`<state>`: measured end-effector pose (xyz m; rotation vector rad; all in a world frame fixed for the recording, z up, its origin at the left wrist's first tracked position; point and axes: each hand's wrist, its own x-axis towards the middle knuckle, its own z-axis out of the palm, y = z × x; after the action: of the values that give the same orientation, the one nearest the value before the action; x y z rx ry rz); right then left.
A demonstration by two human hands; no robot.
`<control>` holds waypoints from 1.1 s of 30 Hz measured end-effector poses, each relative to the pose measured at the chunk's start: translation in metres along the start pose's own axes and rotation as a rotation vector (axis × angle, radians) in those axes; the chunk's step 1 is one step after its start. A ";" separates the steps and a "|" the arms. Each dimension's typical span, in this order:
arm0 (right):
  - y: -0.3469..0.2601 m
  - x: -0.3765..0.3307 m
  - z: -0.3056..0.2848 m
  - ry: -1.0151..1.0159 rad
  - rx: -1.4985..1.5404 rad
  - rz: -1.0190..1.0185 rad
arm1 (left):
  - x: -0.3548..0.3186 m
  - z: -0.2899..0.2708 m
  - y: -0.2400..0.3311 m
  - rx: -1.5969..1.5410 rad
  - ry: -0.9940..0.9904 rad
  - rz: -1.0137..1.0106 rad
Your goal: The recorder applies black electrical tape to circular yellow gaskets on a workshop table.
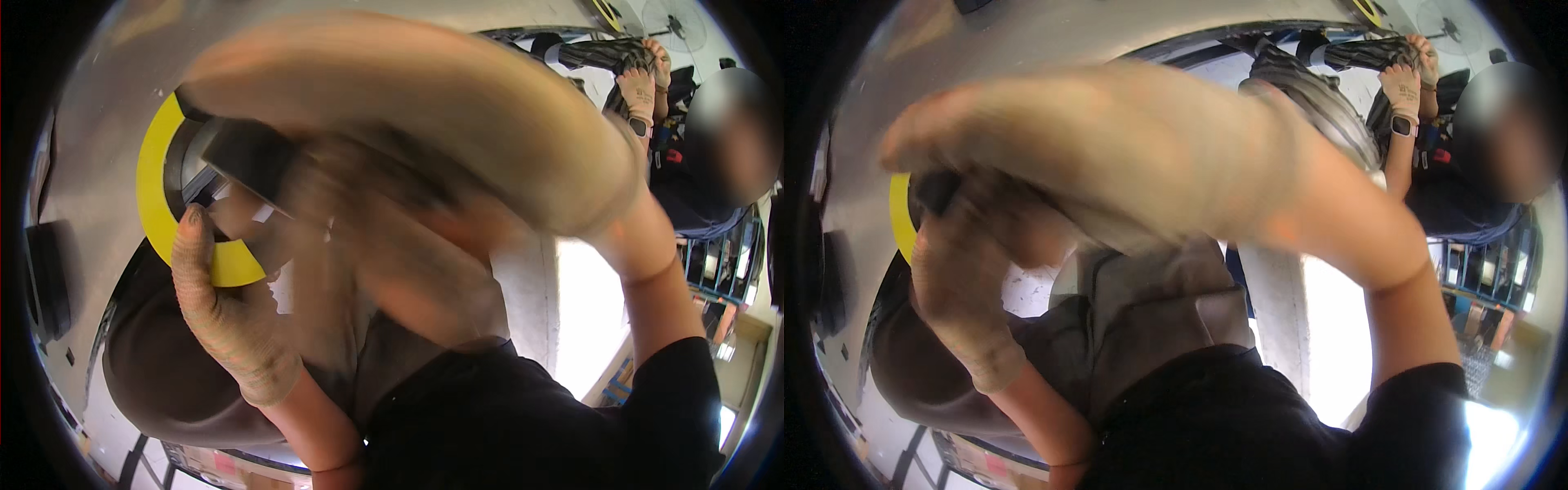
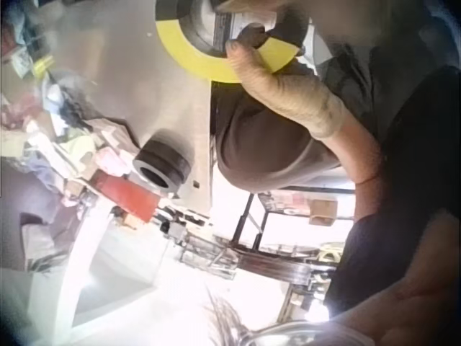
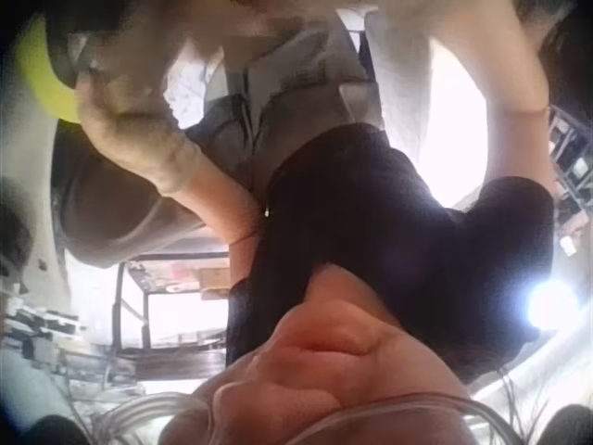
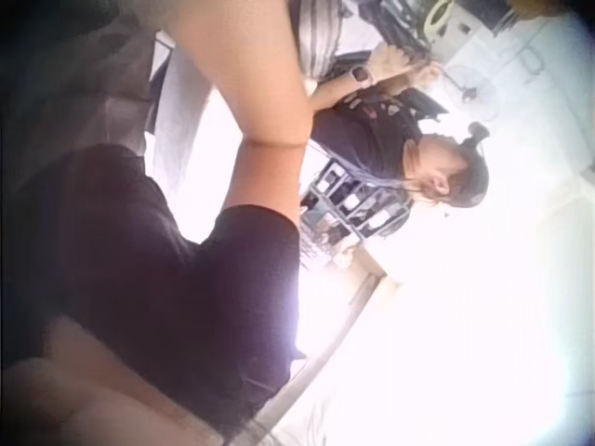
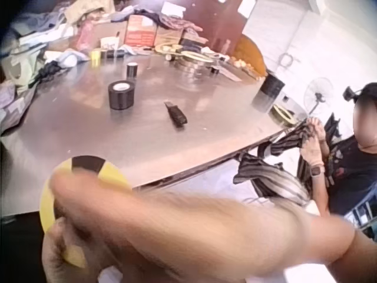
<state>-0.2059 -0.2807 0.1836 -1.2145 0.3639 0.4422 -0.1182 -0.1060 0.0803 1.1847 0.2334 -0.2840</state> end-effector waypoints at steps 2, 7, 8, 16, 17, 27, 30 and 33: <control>0.000 -0.020 -0.010 -0.139 -0.122 0.159 | -0.003 -0.013 0.005 0.124 -0.093 0.020; 0.114 0.008 -0.037 -0.066 -0.056 0.071 | -0.004 -0.006 0.001 0.107 -0.178 0.008; 0.139 0.029 -0.051 -0.097 -0.105 -0.091 | -0.004 -0.012 0.003 0.108 -0.217 -0.006; 0.114 0.054 -0.035 -0.131 -0.329 -0.299 | -0.005 -0.032 0.029 0.091 -0.162 -0.002; 0.109 0.045 -0.038 -0.061 -0.386 -0.338 | -0.006 -0.034 0.031 0.060 -0.133 0.014; 0.006 0.041 -0.025 0.186 -1.577 -1.034 | -0.027 -0.043 0.045 0.248 -0.108 0.128; -0.028 0.035 -0.025 -0.114 -1.769 -0.844 | -0.030 -0.066 0.046 0.716 0.117 0.634; -0.034 0.043 -0.026 -0.209 -1.746 -0.737 | -0.033 -0.047 0.099 1.481 -0.525 1.269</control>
<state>-0.1524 -0.3089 0.1816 -2.7730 -0.8882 0.1412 -0.1169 -0.0246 0.1612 2.3397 -1.4068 0.4856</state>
